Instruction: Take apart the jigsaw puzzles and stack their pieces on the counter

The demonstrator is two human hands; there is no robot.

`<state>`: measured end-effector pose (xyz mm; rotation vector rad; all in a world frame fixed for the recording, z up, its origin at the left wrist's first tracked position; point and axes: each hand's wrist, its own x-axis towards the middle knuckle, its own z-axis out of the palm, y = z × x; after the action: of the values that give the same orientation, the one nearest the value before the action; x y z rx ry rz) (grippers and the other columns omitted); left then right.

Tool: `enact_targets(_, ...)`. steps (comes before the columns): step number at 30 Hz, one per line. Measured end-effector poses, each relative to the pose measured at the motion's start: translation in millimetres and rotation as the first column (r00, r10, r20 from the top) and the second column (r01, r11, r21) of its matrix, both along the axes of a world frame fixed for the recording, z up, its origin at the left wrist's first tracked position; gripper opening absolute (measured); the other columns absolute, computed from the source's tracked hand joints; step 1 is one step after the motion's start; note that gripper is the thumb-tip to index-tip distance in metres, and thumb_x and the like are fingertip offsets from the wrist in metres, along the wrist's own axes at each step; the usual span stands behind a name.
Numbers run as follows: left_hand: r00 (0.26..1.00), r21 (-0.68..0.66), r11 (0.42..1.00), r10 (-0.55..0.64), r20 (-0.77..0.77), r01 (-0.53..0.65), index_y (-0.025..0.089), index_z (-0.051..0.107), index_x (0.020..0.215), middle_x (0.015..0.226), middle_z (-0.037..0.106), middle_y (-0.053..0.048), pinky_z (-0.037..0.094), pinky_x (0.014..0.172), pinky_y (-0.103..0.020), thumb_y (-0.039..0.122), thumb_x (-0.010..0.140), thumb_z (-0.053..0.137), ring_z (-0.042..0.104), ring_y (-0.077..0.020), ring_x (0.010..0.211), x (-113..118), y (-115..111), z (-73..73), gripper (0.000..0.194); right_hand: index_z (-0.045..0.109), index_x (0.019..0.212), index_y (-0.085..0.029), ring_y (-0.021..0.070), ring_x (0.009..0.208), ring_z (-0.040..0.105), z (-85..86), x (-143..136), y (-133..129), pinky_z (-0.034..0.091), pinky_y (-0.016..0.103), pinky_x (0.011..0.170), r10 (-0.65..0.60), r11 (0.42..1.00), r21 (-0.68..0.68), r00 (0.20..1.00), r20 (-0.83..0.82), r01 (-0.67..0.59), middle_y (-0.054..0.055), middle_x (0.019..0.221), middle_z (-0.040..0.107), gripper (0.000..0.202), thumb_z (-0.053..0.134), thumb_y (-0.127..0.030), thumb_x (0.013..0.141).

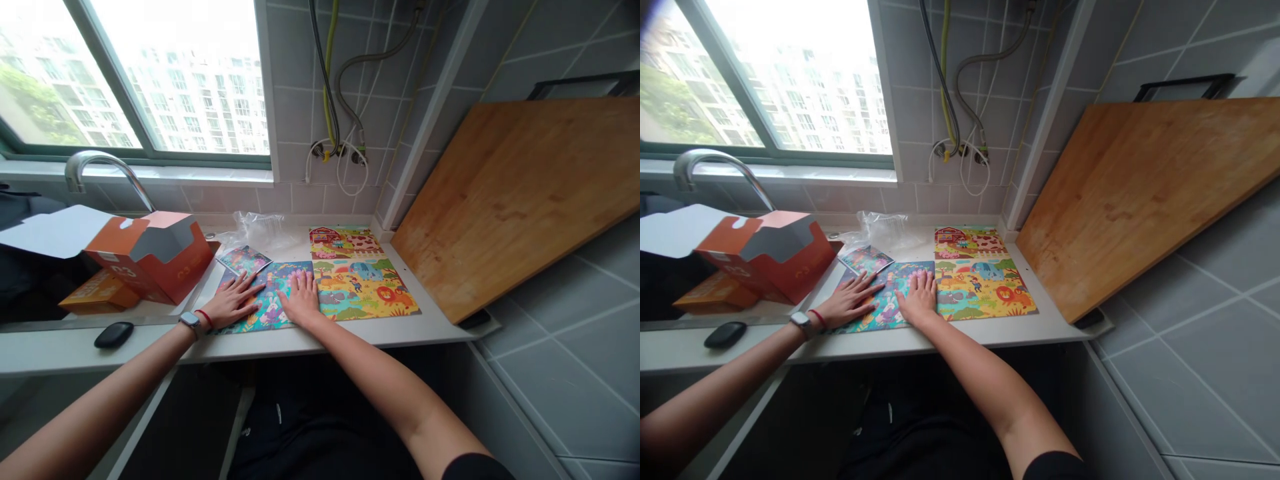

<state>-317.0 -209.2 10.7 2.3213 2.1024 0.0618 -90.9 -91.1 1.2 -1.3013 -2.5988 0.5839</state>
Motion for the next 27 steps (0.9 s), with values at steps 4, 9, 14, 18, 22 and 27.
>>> enact_targets(4, 1.0, -0.031, 1.0, 0.002, -0.012, -0.002, 0.034, 0.026, 0.159, 0.169, 0.012, -0.007, 0.024, 0.119, -0.058, 0.064, 0.1, 0.037, 0.013, -0.0398, 0.154, 1, 3, 0.8, 0.067, 0.025, 0.16, -0.008, 0.0337, 0.157, 0.006, -0.1, 3, 3, 0.003, 0.047, 0.124, 0.01, 1.0, 0.003, 1.0, -0.019, -0.01, 0.016, 0.169, 0.014, 0.085, 0.033, -0.065, 0.097)
enact_targets(9, 0.999, -0.038, 0.999, 0.021, -0.038, -0.022, 0.033, 0.025, 0.16, 0.169, 0.012, -0.006, 0.024, 0.119, -0.058, 0.064, 0.1, 0.036, 0.014, -0.0402, 0.154, 4, 7, 3.6, 0.069, 0.027, 0.16, -0.016, 0.0308, 0.157, 0.011, 1.4, 12, 15, 0.004, 0.048, 0.124, 0.057, 0.998, -0.009, 0.998, -0.019, -0.057, 0.011, 0.169, 0.018, 0.083, 0.027, -0.069, 0.097)
enact_targets(14, 0.999, -0.047, 0.999, 0.016, -0.043, -0.019, 0.033, 0.025, 0.16, 0.17, 0.012, -0.006, 0.023, 0.119, -0.057, 0.065, 0.1, 0.035, 0.014, -0.039, 0.154, 4, 8, 1.8, 0.069, 0.023, 0.161, -0.017, 0.0304, 0.157, 0.009, 0.9, 20, 22, 0.004, 0.047, 0.125, 0.104, 0.994, -0.024, 0.994, -0.025, -0.105, 0.009, 0.17, 0.016, 0.082, 0.028, -0.069, 0.097)
enact_targets(18, 1.0, -0.041, 0.999, 0.018, -0.024, -0.018, 0.034, 0.025, 0.16, 0.17, 0.012, -0.007, 0.022, 0.119, -0.058, 0.065, 0.099, 0.036, 0.013, -0.0394, 0.154, 2, 8, -0.9, 0.069, 0.024, 0.161, -0.015, 0.0332, 0.158, 0.004, 0.9, 19, 20, 0.003, 0.047, 0.125, 0.098, 0.995, -0.015, 0.995, -0.029, -0.098, 0.012, 0.17, 0.013, 0.084, 0.03, -0.068, 0.097)
enact_targets(22, 1.0, -0.044, 0.999, 0.021, 0.004, -0.021, 0.034, 0.025, 0.16, 0.17, 0.012, -0.006, 0.02, 0.12, -0.058, 0.065, 0.099, 0.037, 0.014, -0.0394, 0.154, 2, 8, -1.7, 0.069, 0.027, 0.16, -0.011, 0.0348, 0.157, 0.005, 3.9, 19, 19, 0.005, 0.047, 0.125, 0.098, 0.995, -0.005, 0.995, -0.02, -0.098, 0.015, 0.17, 0.012, 0.08, 0.035, -0.063, 0.098)
enact_targets(27, 0.999, -0.076, 0.997, 0.03, 0.039, -0.027, 0.034, 0.026, 0.16, 0.17, 0.012, -0.006, 0.02, 0.12, -0.059, 0.065, 0.098, 0.039, 0.015, -0.0404, 0.154, -1, 6, 1.6, 0.07, 0.03, 0.158, -0.007, 0.0363, 0.157, 0.005, 8.7, 20, 15, 0.005, 0.047, 0.125, 0.128, 0.992, -0.015, 0.992, -0.007, -0.128, 0.018, 0.169, 0.012, 0.08, 0.036, -0.06, 0.098)
